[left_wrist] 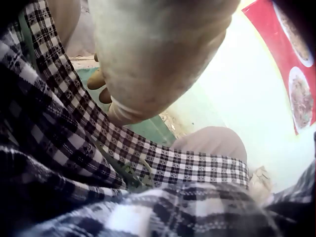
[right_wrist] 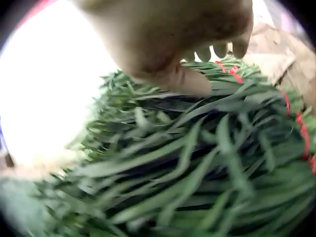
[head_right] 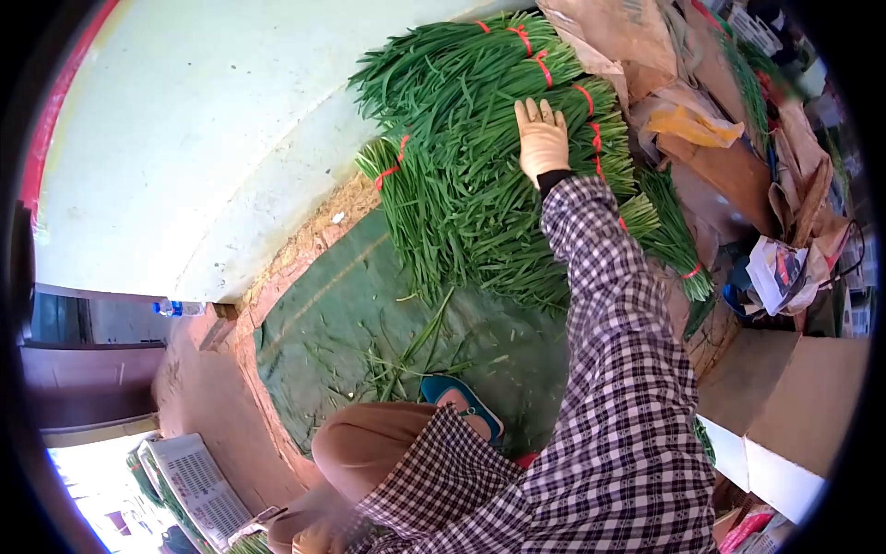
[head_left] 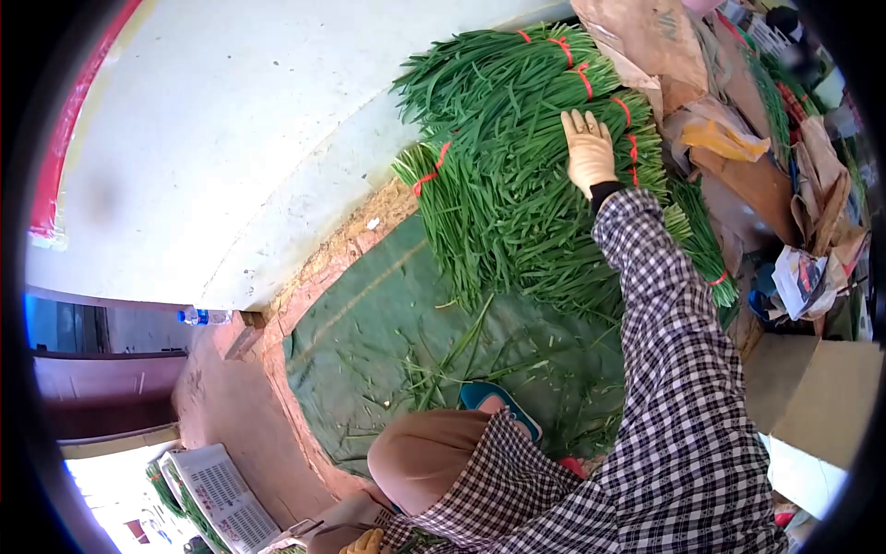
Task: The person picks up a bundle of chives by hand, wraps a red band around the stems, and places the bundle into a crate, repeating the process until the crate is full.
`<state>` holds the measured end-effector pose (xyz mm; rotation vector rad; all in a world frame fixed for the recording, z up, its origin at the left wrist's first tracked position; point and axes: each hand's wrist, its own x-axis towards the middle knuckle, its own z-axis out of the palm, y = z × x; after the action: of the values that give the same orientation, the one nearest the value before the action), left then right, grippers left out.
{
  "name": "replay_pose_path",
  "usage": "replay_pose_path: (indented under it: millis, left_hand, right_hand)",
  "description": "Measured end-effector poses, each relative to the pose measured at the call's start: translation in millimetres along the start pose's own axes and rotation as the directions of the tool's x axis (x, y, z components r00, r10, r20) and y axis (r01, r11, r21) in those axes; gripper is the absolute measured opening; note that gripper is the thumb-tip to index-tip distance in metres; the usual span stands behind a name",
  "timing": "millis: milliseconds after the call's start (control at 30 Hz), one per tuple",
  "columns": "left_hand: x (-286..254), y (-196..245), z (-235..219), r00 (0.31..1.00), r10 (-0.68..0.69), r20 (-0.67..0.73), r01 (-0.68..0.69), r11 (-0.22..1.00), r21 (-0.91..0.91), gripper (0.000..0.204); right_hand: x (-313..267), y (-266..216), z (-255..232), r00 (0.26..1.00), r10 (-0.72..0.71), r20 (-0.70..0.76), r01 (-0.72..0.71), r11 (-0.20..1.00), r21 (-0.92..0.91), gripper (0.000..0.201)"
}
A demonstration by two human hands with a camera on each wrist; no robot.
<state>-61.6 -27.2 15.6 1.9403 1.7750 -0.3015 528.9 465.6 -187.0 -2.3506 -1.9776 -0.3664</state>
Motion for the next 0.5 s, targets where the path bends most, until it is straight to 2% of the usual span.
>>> replay_pose_path:
  millis: [67,100,200,233,267,300,333,400,467,500]
  left_hand:
    - [0,-4,-2,0.999,-0.038,0.025,0.039,0.999,-0.020,0.036]
    - [1,-3,-4,0.998,-0.051,0.042,0.053,0.998,-0.027,0.036]
    - [5,-9,4,0.997,-0.074,0.021,0.076,0.993,-0.090,0.036]
    - [5,-11,3,0.997,-0.076,0.027,0.078,0.994,-0.083,0.036]
    - [11,-5,-3,0.997,-0.041,0.059,0.041,0.999,-0.005,0.036]
    - [14,-2,-6,0.996,-0.007,0.093,0.001,0.998,0.069,0.036]
    - [13,-7,-5,0.996,-0.008,0.093,0.001,0.998,0.067,0.036]
    - [11,-19,4,0.999,0.022,0.049,-0.025,0.998,0.049,0.036]
    - [9,-22,8,1.000,0.029,0.006,-0.029,1.000,0.010,0.034]
    - [8,-23,11,0.999,0.033,-0.033,-0.034,0.999,-0.021,0.033]
  right_hand:
    - [17,15,18,0.994,-0.077,0.083,0.090,0.983,-0.162,0.079]
    - [23,21,22,0.980,-0.060,0.188,0.102,0.969,-0.225,0.077]
    - [37,20,27,0.951,-0.054,0.303,0.126,0.966,-0.224,0.075]
    - [33,21,28,0.970,-0.102,0.221,0.135,0.980,-0.143,0.060]
    - [33,21,22,0.969,-0.101,0.224,0.135,0.981,-0.139,0.060]
    - [34,20,14,0.964,-0.096,0.247,0.132,0.982,-0.133,0.046]
    - [36,19,9,0.959,-0.092,0.269,0.130,0.983,-0.129,0.034]
    - [36,32,26,0.978,-0.192,0.084,0.203,0.966,-0.157,0.017]
    - [32,43,15,0.969,-0.243,0.036,0.245,0.962,-0.117,0.014]
    - [28,49,6,0.960,-0.279,-0.036,0.273,0.954,-0.123,0.012]
